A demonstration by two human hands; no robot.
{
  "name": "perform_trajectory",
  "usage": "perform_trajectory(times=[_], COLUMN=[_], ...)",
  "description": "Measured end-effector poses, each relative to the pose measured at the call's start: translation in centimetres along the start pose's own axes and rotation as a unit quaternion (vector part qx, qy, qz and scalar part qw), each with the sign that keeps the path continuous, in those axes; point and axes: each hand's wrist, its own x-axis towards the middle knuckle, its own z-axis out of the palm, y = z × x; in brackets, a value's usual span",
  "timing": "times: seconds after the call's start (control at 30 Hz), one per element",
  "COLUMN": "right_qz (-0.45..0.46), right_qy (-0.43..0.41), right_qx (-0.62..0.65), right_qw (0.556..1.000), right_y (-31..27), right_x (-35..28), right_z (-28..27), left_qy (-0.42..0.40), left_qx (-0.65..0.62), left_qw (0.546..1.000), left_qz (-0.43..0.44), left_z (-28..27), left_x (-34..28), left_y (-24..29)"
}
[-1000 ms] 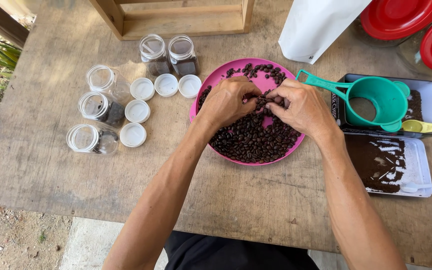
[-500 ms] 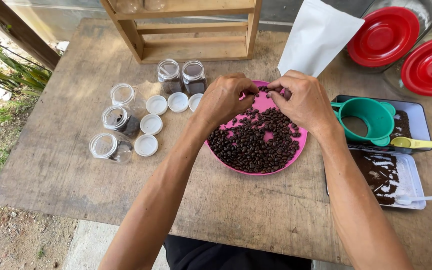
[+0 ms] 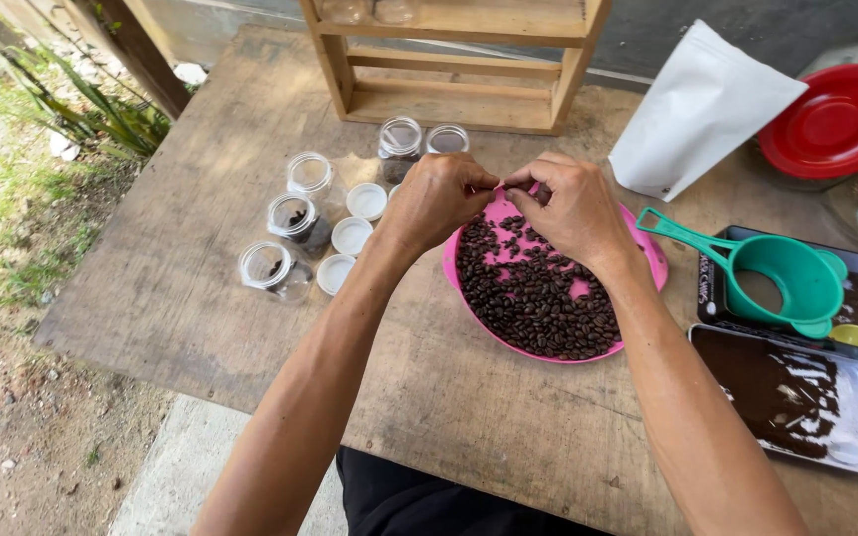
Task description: Sorting roasted coffee beans on a plate and placing selected ones into glass jars.
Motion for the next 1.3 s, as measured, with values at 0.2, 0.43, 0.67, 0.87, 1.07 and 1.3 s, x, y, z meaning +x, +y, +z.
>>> perform_trajectory(times=[0.2, 0.43, 0.67, 0.87, 1.07, 1.3], right_qz=[-0.023, -0.062, -0.097, -0.127, -0.148, -0.166], right_qy=[-0.014, -0.027, -0.036, -0.046, -0.06, -0.073], right_qx=[0.016, 0.033, 0.041, 0.061, 0.09, 0.096], right_qw=[1.0, 0.997, 0.994, 0.989, 0.983, 0.979], right_y=[-1.6, -3.5, -5.8, -7.6, -9.2, -11.4], right_x=[1.7, 4.0, 6.6, 7.8, 8.8, 9.6], right_z=[3.5, 7.0, 10.1, 12.7, 14.7, 15.9], left_qy=[0.037, 0.061, 0.096, 0.123, 0.14, 0.147], left_qx=[0.025, 0.03, 0.038, 0.022, 0.036, 0.059], left_qw=[0.999, 0.997, 0.994, 0.99, 0.985, 0.981], left_qz=[-0.009, -0.038, -0.033, -0.065, -0.09, -0.115], left_z=[-3.0, -5.7, -8.3, -10.5, -12.4, -14.7], left_x=[-1.9, -3.8, -5.8, -8.1, -10.0, -11.9], left_y=[-1.3, -4.1, -6.5, -8.0, -8.7, -8.1])
